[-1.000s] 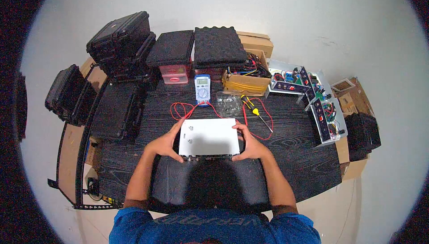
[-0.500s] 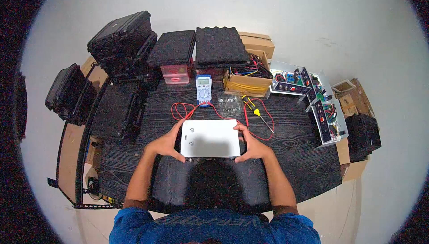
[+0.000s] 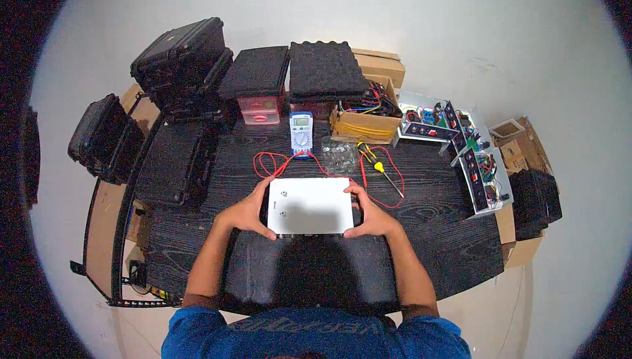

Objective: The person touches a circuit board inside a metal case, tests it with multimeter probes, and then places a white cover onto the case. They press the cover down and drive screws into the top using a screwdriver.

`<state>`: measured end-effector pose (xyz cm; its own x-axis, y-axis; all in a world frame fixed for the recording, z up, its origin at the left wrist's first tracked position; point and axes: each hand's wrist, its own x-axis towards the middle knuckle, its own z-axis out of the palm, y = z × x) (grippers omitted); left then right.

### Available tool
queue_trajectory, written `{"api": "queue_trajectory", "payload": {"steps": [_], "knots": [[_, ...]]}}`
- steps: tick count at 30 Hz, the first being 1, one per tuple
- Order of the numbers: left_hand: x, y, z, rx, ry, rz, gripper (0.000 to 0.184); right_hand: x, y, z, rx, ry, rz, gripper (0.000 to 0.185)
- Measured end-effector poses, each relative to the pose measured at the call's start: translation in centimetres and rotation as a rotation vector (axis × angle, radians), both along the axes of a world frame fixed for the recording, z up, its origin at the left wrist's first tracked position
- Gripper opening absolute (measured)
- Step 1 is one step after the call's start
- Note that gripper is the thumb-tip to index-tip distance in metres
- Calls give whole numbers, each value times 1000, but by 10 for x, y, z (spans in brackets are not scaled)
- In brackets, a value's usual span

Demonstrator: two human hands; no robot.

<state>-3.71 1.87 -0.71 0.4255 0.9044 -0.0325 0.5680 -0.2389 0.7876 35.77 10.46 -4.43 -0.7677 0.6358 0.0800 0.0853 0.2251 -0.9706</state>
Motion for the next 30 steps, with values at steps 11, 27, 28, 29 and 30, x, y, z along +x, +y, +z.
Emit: {"api": "queue_trajectory", "payload": {"steps": [11, 27, 28, 29, 30], "knots": [[16, 5, -6, 148, -31, 191, 124, -4, -3, 1, -89, 67, -52, 145], [39, 18, 4, 534, 38, 154, 18, -26, -10, -30, 124, -2, -413, 80], [40, 17, 5, 522, 39, 159, 18, -27, -10, -31, 148, 0, -431, 80], [40, 16, 8, 510, 41, 163, 17, -28, -9, -32, 177, -8, -438, 79], [41, 15, 11, 499, 48, 157, 18, -29, -9, -33, 206, -16, -445, 79]]}}
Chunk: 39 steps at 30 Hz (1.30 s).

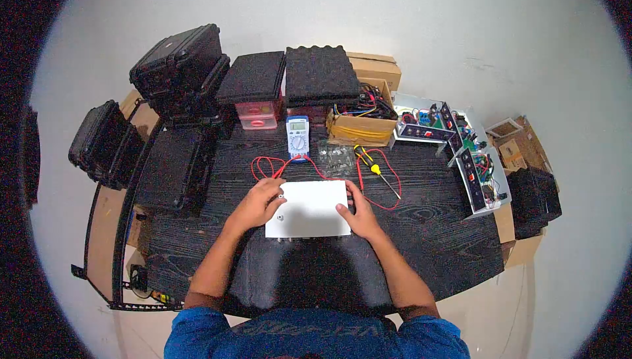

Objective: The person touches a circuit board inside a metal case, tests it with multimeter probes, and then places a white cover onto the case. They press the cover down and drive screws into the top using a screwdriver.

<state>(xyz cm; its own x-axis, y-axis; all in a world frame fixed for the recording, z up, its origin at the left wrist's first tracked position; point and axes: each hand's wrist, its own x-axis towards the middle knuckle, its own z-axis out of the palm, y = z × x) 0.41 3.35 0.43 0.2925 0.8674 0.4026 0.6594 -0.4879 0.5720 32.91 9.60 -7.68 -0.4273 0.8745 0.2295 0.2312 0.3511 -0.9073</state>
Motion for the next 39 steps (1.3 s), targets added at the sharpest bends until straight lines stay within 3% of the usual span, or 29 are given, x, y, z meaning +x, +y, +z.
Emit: {"api": "queue_trajectory", "payload": {"steps": [7, 10, 25, 28, 31, 37, 39], "knots": [[-2, -2, 6, 28, 79, -50, 17, -7, 1, -1, 17, 117, 6, 73], [-3, -3, 2, 71, 97, -46, 16, -13, -5, 4, -112, 319, 21, 61], [6, -11, 21, 203, 178, -71, 17, -26, -3, 9, -38, 406, -246, 19], [3, -9, 15, 162, 160, -67, 16, -21, 2, 3, -58, 282, -244, 18], [-1, -7, 7, 121, 141, -60, 16, -15, -2, 18, -123, 163, -205, 30], [-6, -5, -1, 35, 59, -53, 15, -7, -3, 17, 1, 67, -117, 59], [-7, -4, -3, 27, 45, -53, 14, -6, -6, 28, 89, -16, -110, 55]]}}
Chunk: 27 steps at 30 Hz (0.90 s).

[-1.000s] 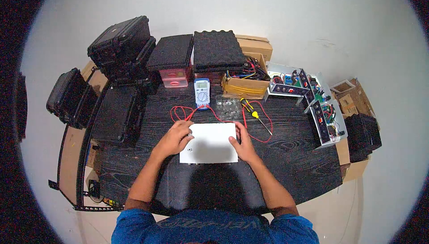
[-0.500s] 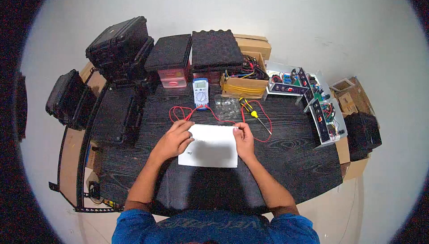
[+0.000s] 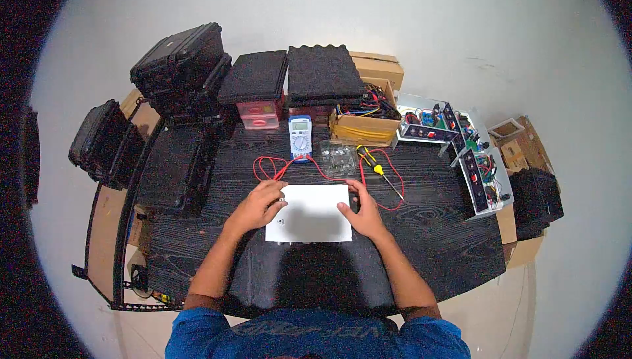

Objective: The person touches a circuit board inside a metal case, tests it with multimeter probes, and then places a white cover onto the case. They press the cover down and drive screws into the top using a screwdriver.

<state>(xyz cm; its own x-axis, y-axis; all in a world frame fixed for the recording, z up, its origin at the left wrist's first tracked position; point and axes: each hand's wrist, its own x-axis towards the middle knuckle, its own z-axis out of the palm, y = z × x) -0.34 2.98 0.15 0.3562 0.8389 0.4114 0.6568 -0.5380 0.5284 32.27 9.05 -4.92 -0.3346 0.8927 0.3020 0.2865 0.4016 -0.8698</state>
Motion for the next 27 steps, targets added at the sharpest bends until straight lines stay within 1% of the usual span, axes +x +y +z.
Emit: {"api": "queue_trajectory", "payload": {"steps": [1, 4, 5, 7, 8, 11, 13, 15, 16, 18, 19, 22, 25, 27], "knots": [[-1, 2, -5, 1, -6, 1, 14, -1, -1, 9, 43, -44, 4, 53], [-2, 2, -5, 15, -22, 13, 13, -11, -3, 46, 309, -254, 67, 47], [-2, 1, -5, 20, -27, 14, 12, -18, -1, 53, 382, -305, 139, 44], [-7, 2, -16, -30, -80, 20, 27, -39, 2, 63, 527, -406, 282, 40], [-11, 5, -23, -51, -106, 22, 34, -51, 4, 65, 520, -430, 330, 39], [-21, 3, -51, -125, -596, 3, 93, -89, 7, 72, 494, -531, 436, 41], [-27, -6, -59, -169, -627, -87, 131, -108, 6, 77, 463, -628, 461, 44], [-27, -15, -65, -243, -659, -140, 172, -120, 8, 72, 551, -613, 454, 41], [-29, -16, -65, -211, -523, -128, 174, -123, 9, 69, 592, -605, 449, 40], [-30, -24, -58, -150, -253, -102, 178, -131, 13, 67, 555, -689, 490, 36], [-25, -27, -49, -172, -202, -73, 178, -133, 14, 67, 535, -734, 511, 33], [-23, -26, -52, -142, -139, -27, 169, -135, 14, 74, 548, -784, 540, 27], [-20, -28, -45, -198, -173, -7, 163, -135, 16, 66, 621, -720, 522, 27], [-19, -28, -43, -198, -154, 0, 162, -136, 16, 67, 602, -738, 532, 27]]}}
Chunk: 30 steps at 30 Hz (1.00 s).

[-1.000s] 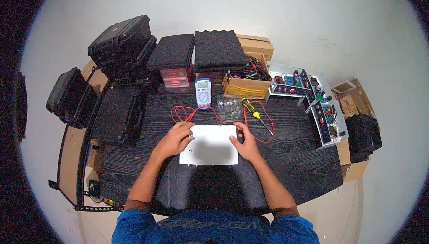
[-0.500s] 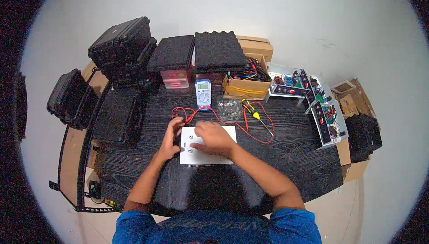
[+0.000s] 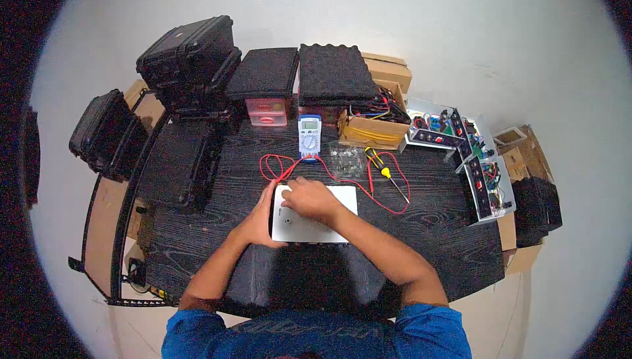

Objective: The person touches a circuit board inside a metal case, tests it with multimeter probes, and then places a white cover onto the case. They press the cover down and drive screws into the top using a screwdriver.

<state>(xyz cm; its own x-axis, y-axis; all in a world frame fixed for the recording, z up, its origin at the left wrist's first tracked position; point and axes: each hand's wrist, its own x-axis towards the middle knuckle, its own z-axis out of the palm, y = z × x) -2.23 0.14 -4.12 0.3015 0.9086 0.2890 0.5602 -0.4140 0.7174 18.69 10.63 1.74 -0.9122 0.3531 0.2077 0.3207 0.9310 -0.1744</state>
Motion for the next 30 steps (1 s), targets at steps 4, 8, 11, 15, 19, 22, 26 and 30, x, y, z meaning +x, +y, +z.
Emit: {"api": "queue_trajectory", "payload": {"steps": [4, 8, 11, 15, 19, 22, 26, 30], "knots": [[1, 0, 5, 4, -1, -9, 162, 0, 0, -3, -29, 24, -1, 29], [2, 1, 2, -3, 30, 4, 163, 0, 1, 1, -100, -7, -20, 31], [2, 2, 1, -9, 29, 4, 164, 1, 2, 1, -113, 18, -17, 31], [2, 3, 1, 0, 25, -21, 166, 4, 7, 3, -134, 47, 15, 31], [-1, 3, 1, 4, 49, -44, 169, 22, 6, 33, -307, 123, -85, 35], [-3, 2, 4, 5, 61, -63, 170, 64, 22, 30, -323, 199, -139, 67], [2, 1, 29, 64, 144, -43, 155, 122, 17, 40, -496, 107, -269, 105], [39, 8, 73, 68, 472, -39, 142, 139, 12, 20, -514, 76, -203, 117]]}}
